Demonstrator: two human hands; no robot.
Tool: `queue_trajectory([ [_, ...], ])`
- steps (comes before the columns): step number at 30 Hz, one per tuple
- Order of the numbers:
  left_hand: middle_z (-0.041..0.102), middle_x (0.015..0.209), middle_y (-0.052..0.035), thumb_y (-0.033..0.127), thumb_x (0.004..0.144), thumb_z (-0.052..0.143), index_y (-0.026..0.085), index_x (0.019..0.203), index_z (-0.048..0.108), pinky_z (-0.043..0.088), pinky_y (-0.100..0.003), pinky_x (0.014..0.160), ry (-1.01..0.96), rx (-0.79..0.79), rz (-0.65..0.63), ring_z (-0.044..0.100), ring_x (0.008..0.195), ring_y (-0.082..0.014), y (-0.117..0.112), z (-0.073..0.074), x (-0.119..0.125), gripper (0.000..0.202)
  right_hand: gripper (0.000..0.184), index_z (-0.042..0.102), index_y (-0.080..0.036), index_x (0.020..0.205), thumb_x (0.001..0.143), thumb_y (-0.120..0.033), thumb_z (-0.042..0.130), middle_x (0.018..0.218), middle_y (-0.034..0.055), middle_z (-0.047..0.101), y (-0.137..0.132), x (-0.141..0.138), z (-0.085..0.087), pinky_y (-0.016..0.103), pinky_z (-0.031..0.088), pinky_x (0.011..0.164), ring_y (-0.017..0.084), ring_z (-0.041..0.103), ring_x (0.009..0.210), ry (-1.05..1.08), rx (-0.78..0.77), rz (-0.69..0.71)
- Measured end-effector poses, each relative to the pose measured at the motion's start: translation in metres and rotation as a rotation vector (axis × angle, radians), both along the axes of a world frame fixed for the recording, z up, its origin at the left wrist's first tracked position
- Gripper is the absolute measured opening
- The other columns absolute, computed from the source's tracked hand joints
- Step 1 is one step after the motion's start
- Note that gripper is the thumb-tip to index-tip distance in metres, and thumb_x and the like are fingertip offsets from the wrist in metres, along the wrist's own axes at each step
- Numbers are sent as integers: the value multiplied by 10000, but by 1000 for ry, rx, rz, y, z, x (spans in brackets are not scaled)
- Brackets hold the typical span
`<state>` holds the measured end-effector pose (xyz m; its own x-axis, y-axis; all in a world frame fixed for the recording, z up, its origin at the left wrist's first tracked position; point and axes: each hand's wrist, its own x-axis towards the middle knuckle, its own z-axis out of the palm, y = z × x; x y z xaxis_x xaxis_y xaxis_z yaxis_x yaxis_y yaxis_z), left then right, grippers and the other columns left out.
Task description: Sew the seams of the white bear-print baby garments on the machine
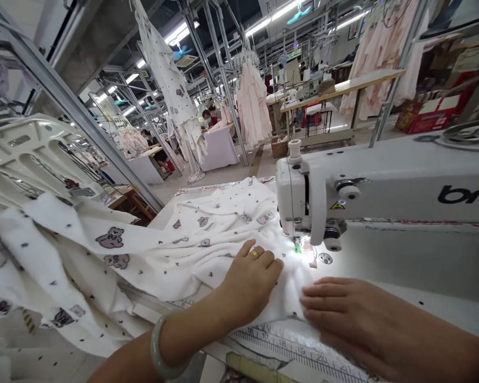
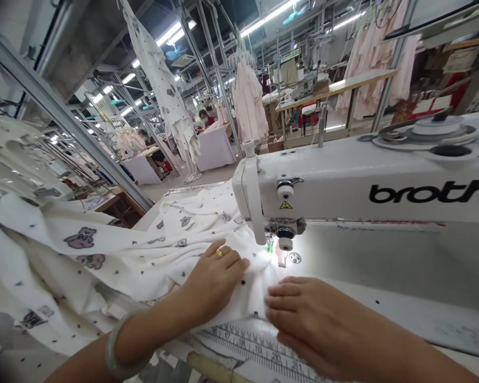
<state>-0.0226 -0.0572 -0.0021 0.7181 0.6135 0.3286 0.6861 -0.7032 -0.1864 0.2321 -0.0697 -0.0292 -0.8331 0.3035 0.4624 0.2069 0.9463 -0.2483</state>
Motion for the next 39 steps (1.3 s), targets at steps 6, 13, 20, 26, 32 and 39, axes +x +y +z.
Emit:
queue_trajectory([
  [6,669,845,-39,231,1075,533,182,849,628,525,-354,866,-112,-45,-136,629,823,-201,-1,-15,16,250,249,696,-203,1089,1038,-233,454,1112,118,764,-12,-9,5,465,583,1014,297,735,1130,-200,-166,34],
  [13,694,1177,-112,155,813,613,146,1276,560,511,-436,1082,-98,-363,-133,634,1123,-284,-11,-6,3,467,268,706,-188,1147,981,-221,498,1217,163,764,-13,-5,5,461,570,1032,307,723,1180,-87,-160,66],
  [20,722,964,-50,42,923,463,196,1156,650,545,-341,869,-219,-303,-52,676,922,-212,-2,-3,-8,336,275,719,-210,1161,982,-215,511,1092,123,792,-14,-6,8,438,554,1059,279,751,1094,-64,-152,65],
  [26,741,1006,-108,244,989,560,174,880,660,520,-433,1014,-22,-164,-256,693,979,-246,2,-9,3,164,188,664,-217,1022,982,-202,480,1020,95,751,-14,-7,8,402,565,845,264,722,923,-135,-135,67],
  [32,750,1340,-124,217,1023,504,173,1119,647,389,-448,1257,-76,-342,-283,681,1286,-228,-4,-20,2,178,193,639,-222,960,978,-191,449,949,83,737,-13,-7,8,406,557,798,256,697,863,-140,-111,85],
  [39,767,1331,-87,186,1048,510,178,1298,585,340,-449,1295,-92,-428,-250,681,1318,-185,-4,-27,3,261,265,713,-231,1152,1022,-237,482,975,91,786,-13,-4,11,388,597,907,265,757,986,-61,-151,81],
])
